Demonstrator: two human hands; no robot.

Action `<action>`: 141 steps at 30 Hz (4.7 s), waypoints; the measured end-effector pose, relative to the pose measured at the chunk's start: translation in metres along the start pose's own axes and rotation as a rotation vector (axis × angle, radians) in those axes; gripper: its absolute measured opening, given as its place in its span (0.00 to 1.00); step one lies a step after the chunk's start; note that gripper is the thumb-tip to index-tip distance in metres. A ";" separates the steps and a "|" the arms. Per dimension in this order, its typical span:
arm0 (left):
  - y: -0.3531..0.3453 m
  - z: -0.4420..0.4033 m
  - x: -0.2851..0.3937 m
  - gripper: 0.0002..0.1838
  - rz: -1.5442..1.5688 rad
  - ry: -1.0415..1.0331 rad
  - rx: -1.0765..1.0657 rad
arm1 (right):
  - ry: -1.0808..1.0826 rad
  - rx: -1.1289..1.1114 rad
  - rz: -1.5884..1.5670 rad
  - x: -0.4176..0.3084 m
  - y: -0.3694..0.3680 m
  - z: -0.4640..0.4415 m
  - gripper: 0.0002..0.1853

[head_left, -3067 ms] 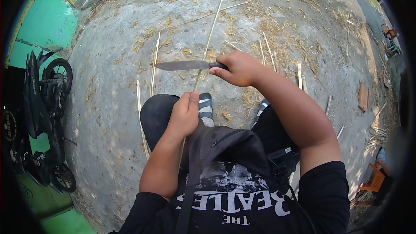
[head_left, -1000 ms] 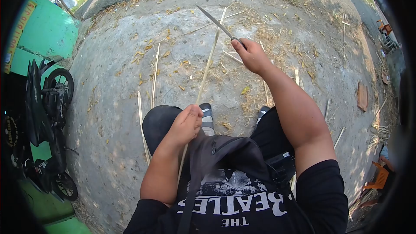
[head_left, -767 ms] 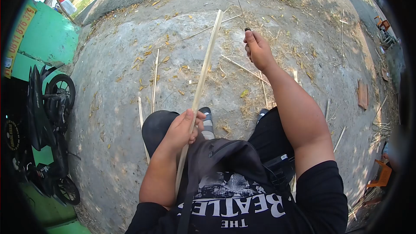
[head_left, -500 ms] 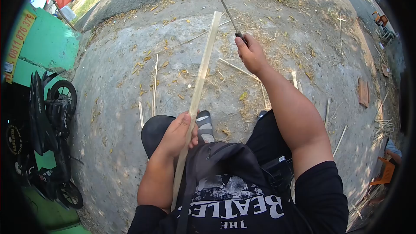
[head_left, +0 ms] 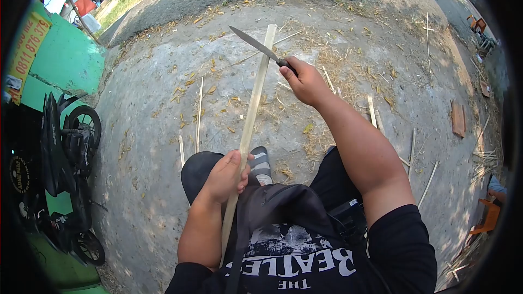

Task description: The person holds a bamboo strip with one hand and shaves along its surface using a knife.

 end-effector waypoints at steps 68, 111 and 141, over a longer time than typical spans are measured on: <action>0.007 -0.027 0.021 0.19 0.335 -0.041 -0.171 | 0.474 -0.112 0.289 -0.039 -0.024 0.015 0.22; 0.006 -0.029 0.020 0.18 0.296 -0.076 -0.079 | 0.549 -0.155 0.275 -0.051 -0.033 0.025 0.18; 0.013 -0.030 0.023 0.17 0.353 -0.103 -0.091 | 0.392 -0.234 0.240 -0.040 -0.031 0.021 0.22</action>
Point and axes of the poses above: each hand's wrist, its own z-axis away from the middle knuckle, its own y-axis out of the back of the hand, x = y × z, the point moved 1 cm from there along -z, towards the middle knuckle, and after that the axes turned 15 degrees about z, right-handed, at the moved point
